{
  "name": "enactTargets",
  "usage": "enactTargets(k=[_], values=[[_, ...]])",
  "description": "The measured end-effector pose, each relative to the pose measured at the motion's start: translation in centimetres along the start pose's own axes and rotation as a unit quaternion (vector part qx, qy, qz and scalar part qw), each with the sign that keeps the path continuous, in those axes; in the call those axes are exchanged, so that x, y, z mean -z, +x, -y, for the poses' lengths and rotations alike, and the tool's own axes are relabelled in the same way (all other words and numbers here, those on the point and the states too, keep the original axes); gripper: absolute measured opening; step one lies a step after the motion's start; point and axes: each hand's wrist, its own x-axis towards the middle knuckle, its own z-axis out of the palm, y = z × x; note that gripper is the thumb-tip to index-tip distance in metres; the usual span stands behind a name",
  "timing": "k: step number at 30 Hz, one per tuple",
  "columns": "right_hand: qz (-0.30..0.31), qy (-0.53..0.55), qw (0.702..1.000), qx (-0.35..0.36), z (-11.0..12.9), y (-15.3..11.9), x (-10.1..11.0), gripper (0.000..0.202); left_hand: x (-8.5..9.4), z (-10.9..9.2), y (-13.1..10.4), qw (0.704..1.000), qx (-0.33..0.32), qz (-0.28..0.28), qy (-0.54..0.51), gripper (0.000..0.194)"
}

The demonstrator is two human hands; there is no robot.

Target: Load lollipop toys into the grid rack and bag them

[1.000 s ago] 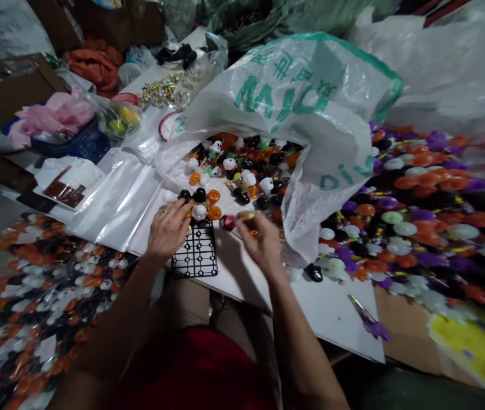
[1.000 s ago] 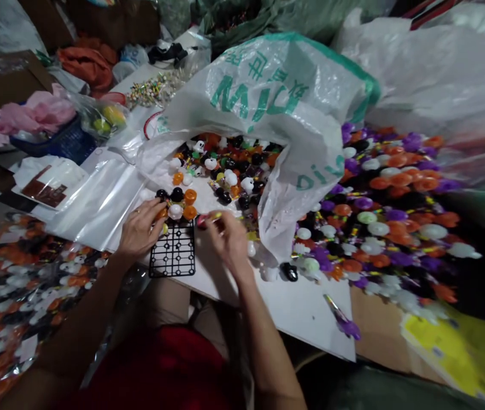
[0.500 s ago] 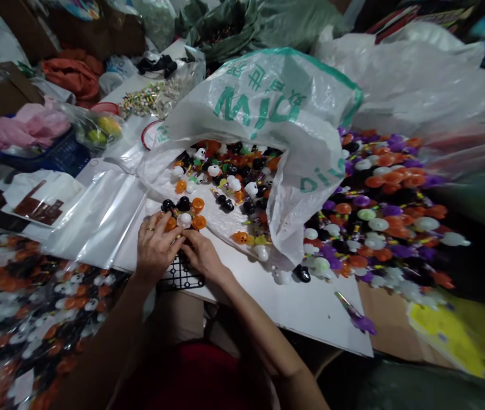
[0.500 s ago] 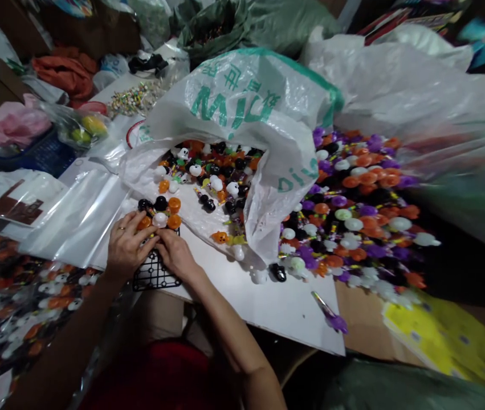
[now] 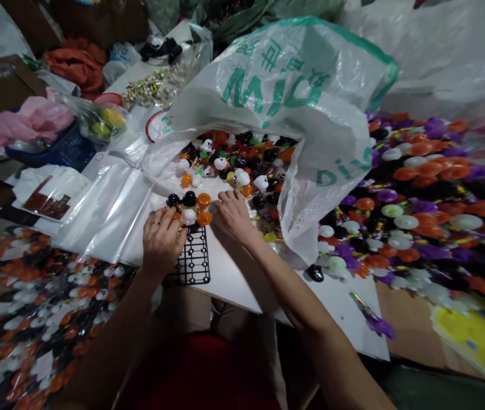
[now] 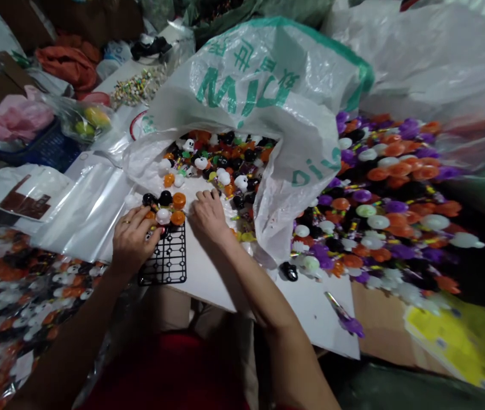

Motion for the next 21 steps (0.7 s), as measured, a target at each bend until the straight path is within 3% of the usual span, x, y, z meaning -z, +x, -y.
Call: enactTargets(k=[3, 5, 9, 11, 15, 19, 21], values=[[0.004, 0.011, 0.998, 0.054, -0.1, -4.9, -0.1, 0.023, -0.1, 0.2, 0.0, 1.0, 0.0, 0.004, 0.001, 0.023], [0.01, 0.023, 1.0, 0.002, 0.1, -6.4, 0.2, 0.025, -0.2, 0.3, 0.0, 1.0, -0.004, 0.006, 0.004, 0.023], [0.026, 0.025, 0.978, -0.206, 1.9, -5.7, 0.8, 0.042, -0.3, 0.4, -0.1, 1.0, -0.008, 0.005, 0.005, 0.025], [0.051, 0.026, 0.965, -0.258, 2.9, -5.1, 1.0, 0.046, -0.3, 0.3, -0.2, 1.0, -0.009, -0.001, 0.013, 0.025], [0.041, 0.023, 0.961, -0.271, 3.8, -5.7, 0.8, 0.04, -0.2, 0.3, -0.3, 0.999, -0.024, -0.005, 0.027, 0.022], [0.054, 0.091, 0.953, -0.284, 3.0, -6.8, 0.3, 0.052, 0.0, 0.2, -0.2, 0.999, -0.024, 0.004, 0.031, 0.021], [-0.003, 0.182, 0.938, -0.295, 2.5, -7.2, 0.1, 0.059, 0.2, 0.2, -0.2, 0.999, -0.02, 0.009, 0.024, 0.02]])
